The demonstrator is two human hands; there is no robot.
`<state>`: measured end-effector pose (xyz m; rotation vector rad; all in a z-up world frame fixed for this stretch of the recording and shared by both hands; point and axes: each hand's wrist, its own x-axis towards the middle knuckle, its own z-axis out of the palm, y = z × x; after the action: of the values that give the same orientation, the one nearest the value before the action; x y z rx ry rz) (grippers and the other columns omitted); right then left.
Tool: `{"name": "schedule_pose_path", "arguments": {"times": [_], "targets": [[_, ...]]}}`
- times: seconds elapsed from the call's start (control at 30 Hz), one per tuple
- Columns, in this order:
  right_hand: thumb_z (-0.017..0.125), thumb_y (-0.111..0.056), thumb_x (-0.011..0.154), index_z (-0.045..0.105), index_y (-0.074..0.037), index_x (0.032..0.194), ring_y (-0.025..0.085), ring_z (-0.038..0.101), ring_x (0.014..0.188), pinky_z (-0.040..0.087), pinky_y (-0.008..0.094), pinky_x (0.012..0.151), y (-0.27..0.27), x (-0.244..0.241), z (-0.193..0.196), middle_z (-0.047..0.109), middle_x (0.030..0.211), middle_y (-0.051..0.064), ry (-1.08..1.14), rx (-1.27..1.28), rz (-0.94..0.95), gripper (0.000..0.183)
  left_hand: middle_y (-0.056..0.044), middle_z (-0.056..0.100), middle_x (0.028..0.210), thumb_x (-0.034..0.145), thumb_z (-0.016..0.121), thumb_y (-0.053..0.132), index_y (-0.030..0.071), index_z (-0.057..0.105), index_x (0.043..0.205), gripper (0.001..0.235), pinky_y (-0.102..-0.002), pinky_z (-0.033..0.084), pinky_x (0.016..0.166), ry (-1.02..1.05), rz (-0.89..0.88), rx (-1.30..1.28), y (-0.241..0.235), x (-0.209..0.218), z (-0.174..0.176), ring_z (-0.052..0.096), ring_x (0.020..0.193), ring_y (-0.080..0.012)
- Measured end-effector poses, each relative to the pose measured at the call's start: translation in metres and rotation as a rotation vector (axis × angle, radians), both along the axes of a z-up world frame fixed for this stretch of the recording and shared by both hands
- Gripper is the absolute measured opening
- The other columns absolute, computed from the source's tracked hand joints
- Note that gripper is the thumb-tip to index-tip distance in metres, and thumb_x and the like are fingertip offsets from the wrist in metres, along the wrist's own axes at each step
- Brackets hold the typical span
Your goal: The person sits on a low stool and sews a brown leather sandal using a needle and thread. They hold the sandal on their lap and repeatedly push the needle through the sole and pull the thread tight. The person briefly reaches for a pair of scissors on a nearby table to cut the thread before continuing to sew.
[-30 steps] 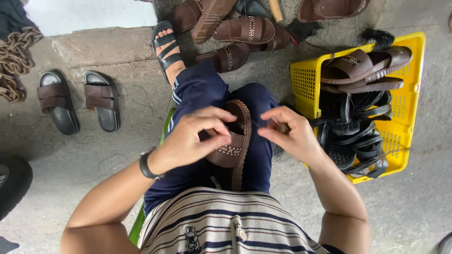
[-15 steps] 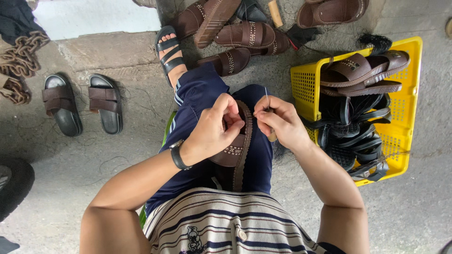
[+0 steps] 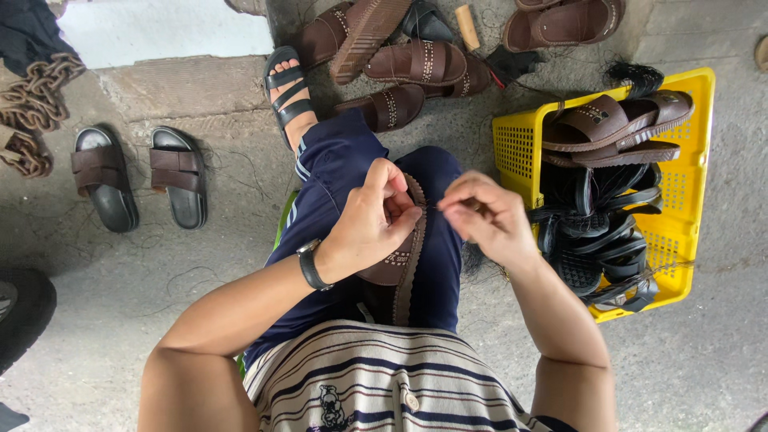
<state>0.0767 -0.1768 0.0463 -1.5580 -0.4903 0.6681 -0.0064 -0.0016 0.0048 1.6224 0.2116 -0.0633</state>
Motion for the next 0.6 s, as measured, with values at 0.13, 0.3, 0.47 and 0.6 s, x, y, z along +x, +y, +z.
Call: {"name": "schedule_pose_path", "arguments": {"times": [0.13,0.3,0.47,0.6], "targets": [[0.062,0.009,0.083,0.067,0.005,0.106,0.011,0.053,0.056,0.041,0.020,0.047,-0.007,0.009,-0.019,0.059,0.078,0.013,-0.243,-0.065,-0.061,0.024,-0.011,0.068,0.068,0.079,0.066,0.001,0.008,0.040,0.096,0.032,-0.022,0.044,0.039,0.002,0.003,-0.013,-0.001,0.000,-0.002,0.059,0.047,-0.0140],[0.074,0.002,0.077,0.073,-0.004,0.086,0.016,0.058,0.065,0.047,0.025,0.057,-0.001,0.003,-0.028,0.065,0.084,0.008,-0.374,-0.097,0.007,0.011,-0.011,0.069,0.071,0.080,0.067,0.002,0.008,0.042,0.097,0.031,-0.021,0.046,0.039,-0.027,0.021,-0.021,0.000,-0.001,-0.001,0.061,0.050,-0.0149],[0.055,-0.005,0.086,0.059,0.000,0.087,0.011,0.056,0.049,0.051,0.024,0.043,-0.023,0.005,-0.028,0.055,0.090,0.015,0.311,0.356,-0.010,0.006,-0.013,0.062,0.102,0.083,0.072,0.006,0.007,0.056,0.110,0.032,-0.034,0.047,0.076,-0.251,-0.032,0.187,0.028,0.008,0.017,0.058,0.095,-0.0275],[0.046,-0.009,0.088,0.054,-0.002,0.092,0.014,0.061,0.060,0.054,0.027,0.047,-0.026,0.016,-0.004,0.051,0.088,0.013,0.437,0.513,0.054,0.011,-0.020,0.051,0.132,0.083,0.073,0.015,0.005,0.054,0.130,0.052,-0.050,0.030,0.111,-0.276,-0.312,0.403,0.034,0.007,0.006,0.040,0.131,-0.0388]]}}
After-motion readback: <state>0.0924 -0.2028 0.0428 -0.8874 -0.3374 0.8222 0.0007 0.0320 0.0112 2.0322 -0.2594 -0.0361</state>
